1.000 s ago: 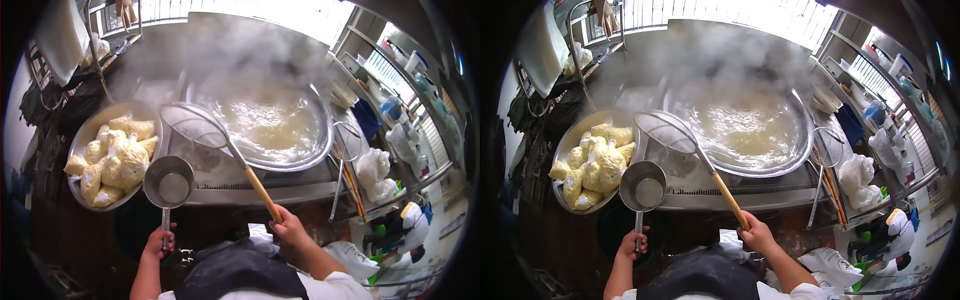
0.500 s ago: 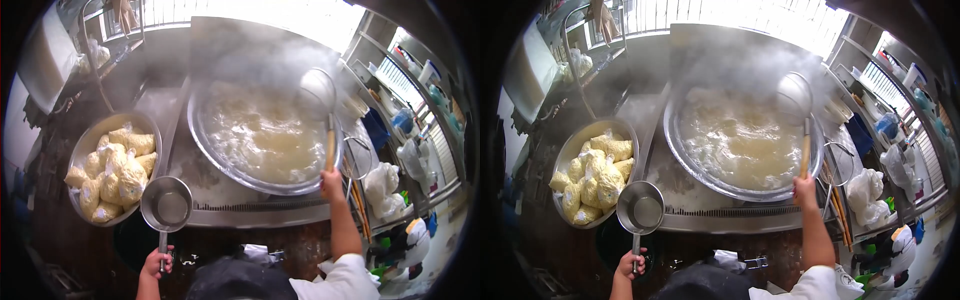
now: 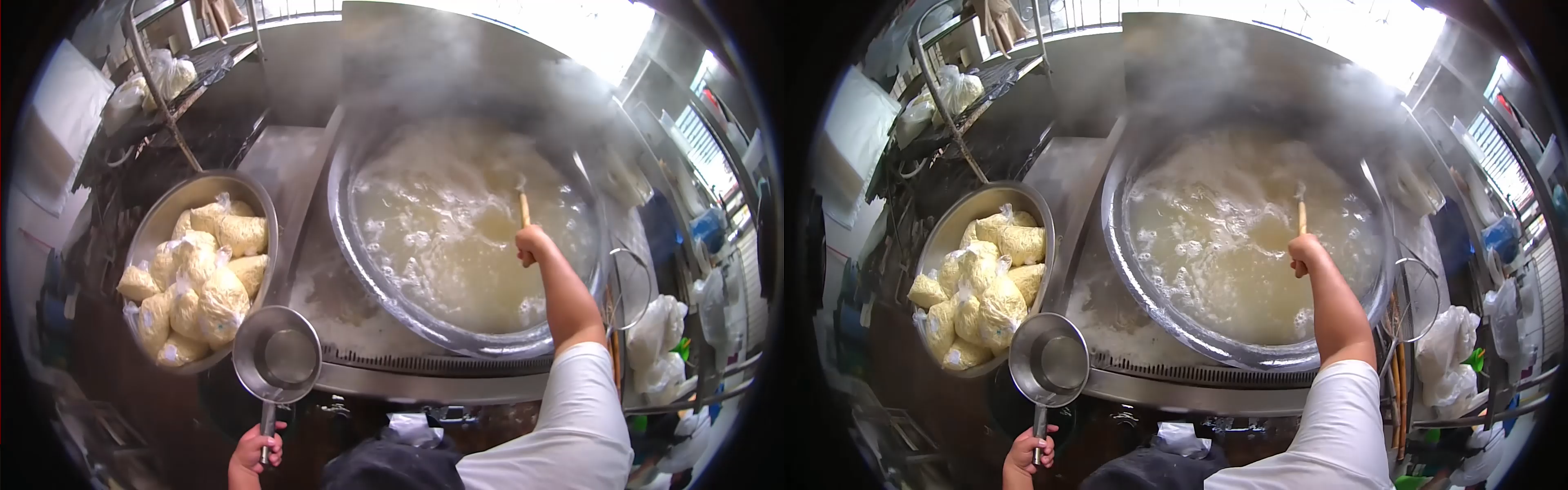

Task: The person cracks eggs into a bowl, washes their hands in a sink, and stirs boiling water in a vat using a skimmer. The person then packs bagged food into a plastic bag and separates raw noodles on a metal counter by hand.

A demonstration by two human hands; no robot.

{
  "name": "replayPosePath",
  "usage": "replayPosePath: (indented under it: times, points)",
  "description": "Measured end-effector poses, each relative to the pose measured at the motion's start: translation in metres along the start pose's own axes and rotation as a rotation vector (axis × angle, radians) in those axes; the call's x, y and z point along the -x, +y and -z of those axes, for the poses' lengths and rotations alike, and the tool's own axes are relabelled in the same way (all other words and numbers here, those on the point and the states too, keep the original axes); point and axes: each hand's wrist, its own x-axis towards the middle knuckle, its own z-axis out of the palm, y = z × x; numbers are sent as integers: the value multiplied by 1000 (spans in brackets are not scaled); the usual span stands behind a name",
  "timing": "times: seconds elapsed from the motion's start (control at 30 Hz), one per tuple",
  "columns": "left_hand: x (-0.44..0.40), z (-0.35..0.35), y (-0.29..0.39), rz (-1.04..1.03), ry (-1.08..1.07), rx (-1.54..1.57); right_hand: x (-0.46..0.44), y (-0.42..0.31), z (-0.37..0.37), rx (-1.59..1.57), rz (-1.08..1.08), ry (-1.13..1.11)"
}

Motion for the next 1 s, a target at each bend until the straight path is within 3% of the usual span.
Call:
replayPosePath:
  times: [0.1,0.17,0.3,0.63,0.9,1.0]
  points:
    - [-2,3,-6,-39,-22,7,29,-17,-16,46,151,-129]
    - [-4,3,-7,-46,-49,14,24,-15,-38,-132,230,-199]
    - [-2,0,-2,-45,-43,-52,51,-12,-76,-585,196,-477]
    - [-8,16,13,-8,-107,-124,133,7,-107,-978,135,-1084]
    - [-13,21,17,-2,-174,-148,248,85,-114,-865,168,-909]
    - [-15,23,18,1,-183,-157,287,134,-99,-913,180,-1000]
